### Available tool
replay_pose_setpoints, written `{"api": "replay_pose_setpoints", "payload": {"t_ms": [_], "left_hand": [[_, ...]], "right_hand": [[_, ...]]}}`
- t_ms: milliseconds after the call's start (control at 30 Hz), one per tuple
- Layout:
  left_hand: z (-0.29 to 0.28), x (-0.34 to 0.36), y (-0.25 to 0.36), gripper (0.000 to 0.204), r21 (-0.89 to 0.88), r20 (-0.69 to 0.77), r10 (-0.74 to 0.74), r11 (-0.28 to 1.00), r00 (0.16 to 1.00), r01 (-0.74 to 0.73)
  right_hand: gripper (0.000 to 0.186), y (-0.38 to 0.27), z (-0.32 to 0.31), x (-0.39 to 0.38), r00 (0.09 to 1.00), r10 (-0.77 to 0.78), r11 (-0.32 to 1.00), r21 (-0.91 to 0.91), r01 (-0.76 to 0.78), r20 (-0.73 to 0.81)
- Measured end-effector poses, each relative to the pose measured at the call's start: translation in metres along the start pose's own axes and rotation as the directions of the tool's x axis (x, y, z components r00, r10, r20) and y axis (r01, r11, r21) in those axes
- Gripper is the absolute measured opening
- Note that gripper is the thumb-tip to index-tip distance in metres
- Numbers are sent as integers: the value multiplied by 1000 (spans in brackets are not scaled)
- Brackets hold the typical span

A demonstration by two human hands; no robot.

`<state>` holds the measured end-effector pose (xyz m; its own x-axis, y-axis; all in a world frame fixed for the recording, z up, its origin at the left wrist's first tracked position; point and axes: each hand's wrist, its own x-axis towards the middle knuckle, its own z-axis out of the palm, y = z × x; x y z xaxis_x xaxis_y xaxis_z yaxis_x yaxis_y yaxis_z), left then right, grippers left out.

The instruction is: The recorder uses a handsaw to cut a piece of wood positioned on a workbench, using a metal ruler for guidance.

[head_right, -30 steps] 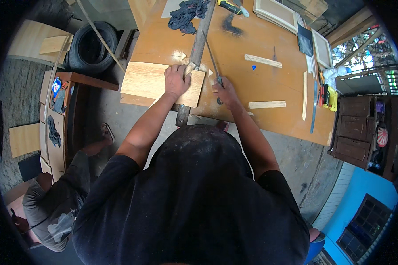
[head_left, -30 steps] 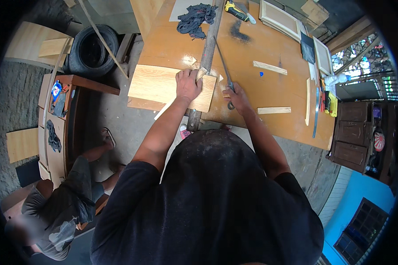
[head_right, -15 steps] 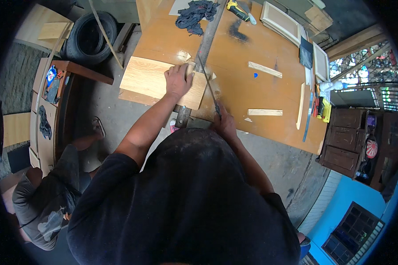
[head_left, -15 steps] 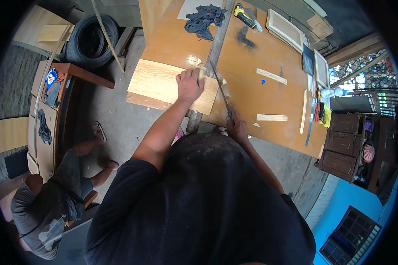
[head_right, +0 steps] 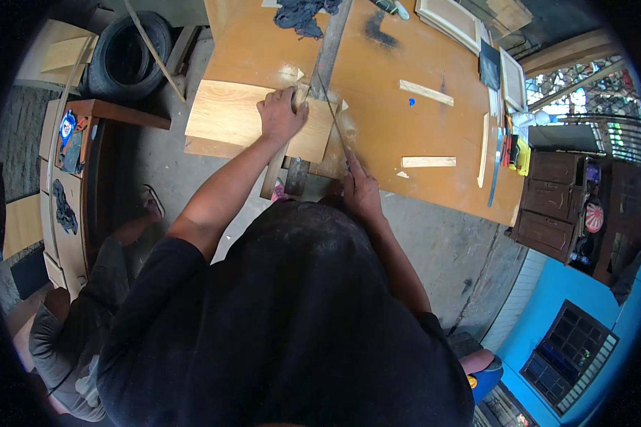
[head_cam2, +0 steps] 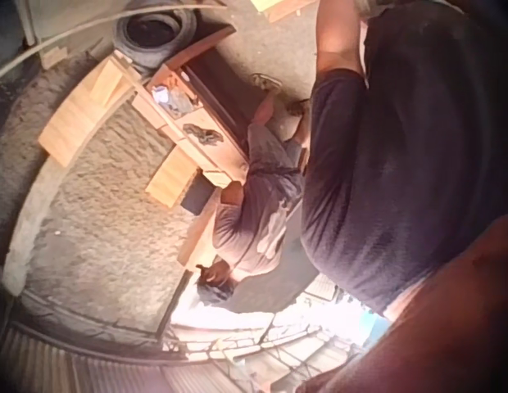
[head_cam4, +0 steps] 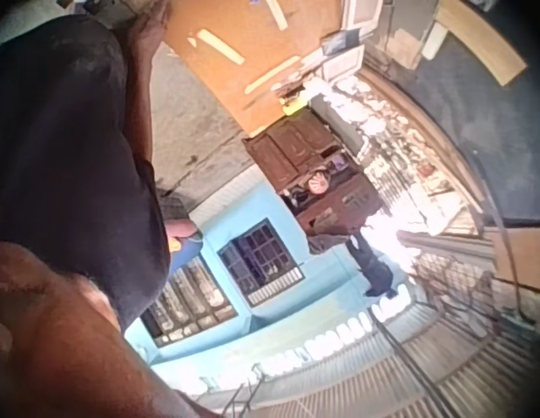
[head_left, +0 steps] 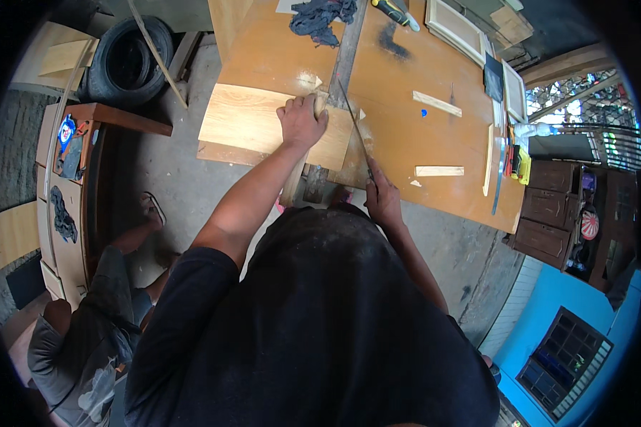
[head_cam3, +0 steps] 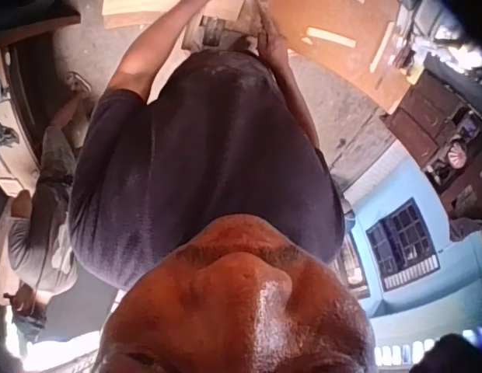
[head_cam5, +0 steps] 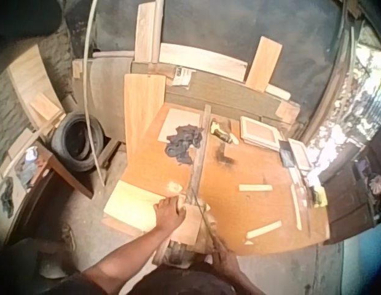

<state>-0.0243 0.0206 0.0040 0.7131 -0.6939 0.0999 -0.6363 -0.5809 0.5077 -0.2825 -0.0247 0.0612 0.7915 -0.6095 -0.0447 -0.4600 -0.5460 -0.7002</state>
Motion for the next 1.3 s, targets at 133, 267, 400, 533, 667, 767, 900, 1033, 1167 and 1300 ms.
{"api": "replay_pose_setpoints", "payload": {"t_ms": [133,267,400,533,667,767,900,1033,1167,1300], "left_hand": [[7,-11,7,49,8,-19,-14,1000,1000,14],[14,-27,17,50,6,-121,-94,995,988,96],[16,-29,21,51,65,-178,-72,994,981,84],[19,-26,19,50,116,-205,-80,988,976,105],[17,-15,19,51,106,-214,-169,975,962,195],[12,-9,17,50,112,-113,-209,969,971,221],[15,-14,13,49,110,-177,-123,983,976,144],[15,-15,14,46,103,-236,-83,989,968,110],[15,-13,13,42,68,-244,-94,991,965,113],[15,-13,12,40,41,-229,-108,992,967,121]], "right_hand": [[52,6,-8,1,995,-94,994,-57,94,-13],[52,10,-19,10,993,-58,998,12,57,106],[59,29,-16,18,978,-124,992,55,116,166],[58,38,-18,25,961,-196,979,103,179,196],[56,42,-30,33,949,-214,975,106,194,230],[54,37,-39,37,954,-149,988,72,135,261],[53,34,-35,40,973,-103,994,54,94,208],[52,24,-16,30,982,-73,997,52,65,173],[51,13,-4,27,976,-25,1000,-3,26,216],[49,22,5,28,983,-64,997,-30,70,174]]}}
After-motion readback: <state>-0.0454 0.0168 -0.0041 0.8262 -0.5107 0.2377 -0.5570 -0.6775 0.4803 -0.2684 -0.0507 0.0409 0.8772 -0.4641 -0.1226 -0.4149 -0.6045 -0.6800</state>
